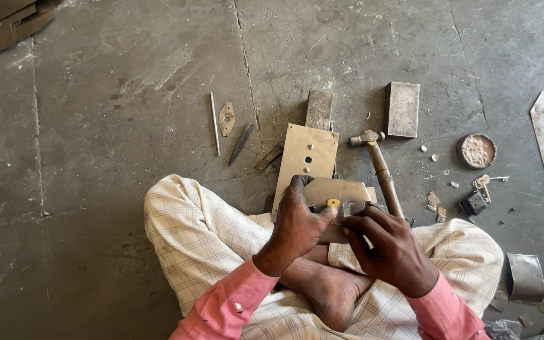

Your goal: The person sits on the floor and assembles a lock mechanism by hand. They use a hammer and punch to drive pins into a metal plate, then fit a lock body and other components into place.

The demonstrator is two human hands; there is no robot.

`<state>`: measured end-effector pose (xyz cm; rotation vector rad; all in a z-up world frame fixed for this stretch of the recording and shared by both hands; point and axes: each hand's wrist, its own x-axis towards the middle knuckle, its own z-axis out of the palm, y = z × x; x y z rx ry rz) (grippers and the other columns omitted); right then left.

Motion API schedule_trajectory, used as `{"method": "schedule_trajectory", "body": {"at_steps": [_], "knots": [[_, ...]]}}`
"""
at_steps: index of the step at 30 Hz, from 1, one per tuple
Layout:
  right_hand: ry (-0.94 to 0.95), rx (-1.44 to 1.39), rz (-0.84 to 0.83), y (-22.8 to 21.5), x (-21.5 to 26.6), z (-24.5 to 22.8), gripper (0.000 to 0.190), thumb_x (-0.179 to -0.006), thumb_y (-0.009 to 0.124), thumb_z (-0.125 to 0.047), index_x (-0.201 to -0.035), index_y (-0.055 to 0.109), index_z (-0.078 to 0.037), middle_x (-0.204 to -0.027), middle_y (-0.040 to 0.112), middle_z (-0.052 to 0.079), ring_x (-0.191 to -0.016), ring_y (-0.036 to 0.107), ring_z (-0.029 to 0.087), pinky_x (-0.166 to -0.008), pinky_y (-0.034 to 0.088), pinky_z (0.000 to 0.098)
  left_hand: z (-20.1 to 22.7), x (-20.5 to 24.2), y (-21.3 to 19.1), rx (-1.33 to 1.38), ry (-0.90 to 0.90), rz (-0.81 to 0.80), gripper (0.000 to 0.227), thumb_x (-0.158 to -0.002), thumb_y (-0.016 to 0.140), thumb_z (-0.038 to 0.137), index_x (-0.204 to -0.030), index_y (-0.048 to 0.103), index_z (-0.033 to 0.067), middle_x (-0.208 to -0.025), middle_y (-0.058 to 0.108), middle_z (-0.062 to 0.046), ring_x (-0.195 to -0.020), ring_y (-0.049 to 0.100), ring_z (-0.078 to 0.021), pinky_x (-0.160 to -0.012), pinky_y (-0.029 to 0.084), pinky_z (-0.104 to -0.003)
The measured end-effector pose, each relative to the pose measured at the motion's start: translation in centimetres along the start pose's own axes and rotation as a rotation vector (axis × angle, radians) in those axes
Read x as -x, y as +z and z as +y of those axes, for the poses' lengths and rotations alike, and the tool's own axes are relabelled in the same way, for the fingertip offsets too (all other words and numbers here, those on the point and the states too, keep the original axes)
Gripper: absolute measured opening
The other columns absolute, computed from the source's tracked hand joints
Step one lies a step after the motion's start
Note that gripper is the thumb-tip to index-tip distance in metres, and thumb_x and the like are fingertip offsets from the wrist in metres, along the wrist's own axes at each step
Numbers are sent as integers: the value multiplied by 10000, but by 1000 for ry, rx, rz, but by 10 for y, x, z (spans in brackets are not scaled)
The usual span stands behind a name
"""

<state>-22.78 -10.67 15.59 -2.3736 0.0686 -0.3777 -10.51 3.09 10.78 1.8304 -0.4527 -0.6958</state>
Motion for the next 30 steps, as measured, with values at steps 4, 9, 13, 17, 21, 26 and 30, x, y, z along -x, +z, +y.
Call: {"method": "schedule_trajectory", "body": {"at_steps": [4,9,13,17,21,26,30], "knots": [[-36,68,19,7,2,0,189,-796,732,-4,-976,676,-2,-873,683,109,-749,678,283,-649,544,413,-5,0,2,-36,9,14,570,-763,797,136,-1229,520,-41,-1131,668,-242,-1046,688,-353,-915,546,-449],[-96,89,-26,11,1,4,147,-808,718,5,-948,674,-3,-817,650,102,-680,646,248,-580,529,377,-5,0,3,-51,-34,-3,547,-770,802,150,-1197,516,-36,-1095,678,-240,-1021,694,-355,-898,549,-457],[-127,291,-180,14,-3,8,124,-808,768,-44,-792,655,4,-645,538,78,-541,555,200,-448,464,378,-5,-1,3,-81,-44,-8,572,-761,817,130,-1204,503,-50,-1092,649,-261,-1014,677,-357,-884,541,-465],[-212,285,-145,14,-5,9,116,-769,714,-21,-848,640,21,-738,524,66,-638,551,191,-486,491,338,-5,-3,2,-9,-24,-6,540,-769,801,124,-1190,513,-52,-1081,687,-244,-1004,700,-332,-902,551,-446],[-180,321,-208,12,-8,8,117,-772,736,-53,-803,637,1,-716,532,75,-641,566,217,-497,505,368,0,-4,2,-26,-69,-17,561,-755,803,122,-1209,521,-50,-1071,687,-240,-994,711,-330,-882,569,-435],[-131,150,-109,5,-5,14,202,-773,706,43,-975,699,27,-896,646,113,-800,667,237,-677,588,342,-6,-5,1,-19,-64,-13,590,-767,789,140,-1249,507,-51,-1106,692,-222,-1019,709,-323,-908,561,-422],[165,87,205,-23,27,43,150,-817,752,8,-955,701,-19,-1009,722,119,-924,732,238,-798,585,337,-54,-17,0,46,-61,80,580,-770,768,126,-1271,525,-34,-1147,679,-201,-1030,704,-301,-897,573,-389]]}}
